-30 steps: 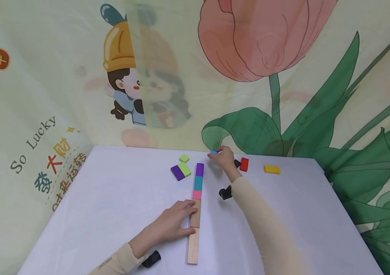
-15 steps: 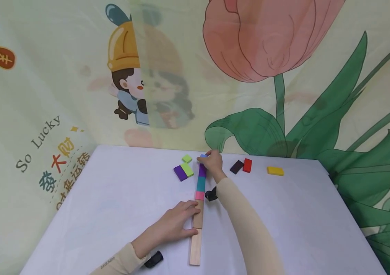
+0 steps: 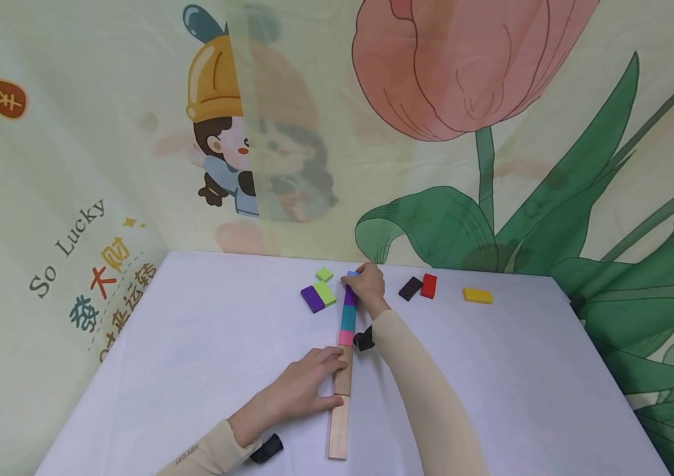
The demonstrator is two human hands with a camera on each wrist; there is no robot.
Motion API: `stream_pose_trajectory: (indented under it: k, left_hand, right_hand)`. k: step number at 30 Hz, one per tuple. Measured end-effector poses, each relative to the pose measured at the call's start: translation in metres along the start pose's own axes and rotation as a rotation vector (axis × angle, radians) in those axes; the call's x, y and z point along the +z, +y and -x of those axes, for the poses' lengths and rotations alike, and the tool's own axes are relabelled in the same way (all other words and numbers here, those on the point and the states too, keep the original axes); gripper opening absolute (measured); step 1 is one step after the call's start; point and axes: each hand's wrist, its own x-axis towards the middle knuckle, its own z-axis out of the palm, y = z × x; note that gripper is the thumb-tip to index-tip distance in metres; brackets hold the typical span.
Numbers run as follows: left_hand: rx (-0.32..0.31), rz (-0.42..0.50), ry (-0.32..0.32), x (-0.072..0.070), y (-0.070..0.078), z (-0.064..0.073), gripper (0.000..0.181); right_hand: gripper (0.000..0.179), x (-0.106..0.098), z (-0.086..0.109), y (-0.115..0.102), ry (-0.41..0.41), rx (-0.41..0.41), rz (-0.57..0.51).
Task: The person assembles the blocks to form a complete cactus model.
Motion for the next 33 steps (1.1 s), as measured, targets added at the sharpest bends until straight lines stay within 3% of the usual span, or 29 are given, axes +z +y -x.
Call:
stream_pose_trajectory:
  k: [9, 17, 24, 29, 33]
  left_hand:
    - [0.001, 0.004, 0.003, 0.0, 0.0, 0.0, 0.056]
    - [0.001, 0.002, 0.0, -0.001, 0.0, 0.001, 0.056]
    - [0.006, -0.002, -0.001, 0.0, 0.001, -0.001, 0.056]
    - [0.006, -0.002, 0.009, 0.001, 0.001, -0.001, 0.056]
    - [-0.01, -0.011, 0.003, 0.001, 0.001, 0.0, 0.057]
  right_hand:
    - [0.045, 0.0, 0.002, -0.001, 0.009, 0.0, 0.006]
    - [0.033, 0.0, -0.002, 0.001, 0.038, -0.025, 0.04]
    - [0.033, -0.003, -0.003, 0.003, 0.021, -0.02, 0.038]
    - [0.035, -0.014, -0.002, 0.003, 0.02, -0.043, 0.042]
    - [0.033, -0.033, -0.002, 0.006, 0.017, -0.123, 0.075]
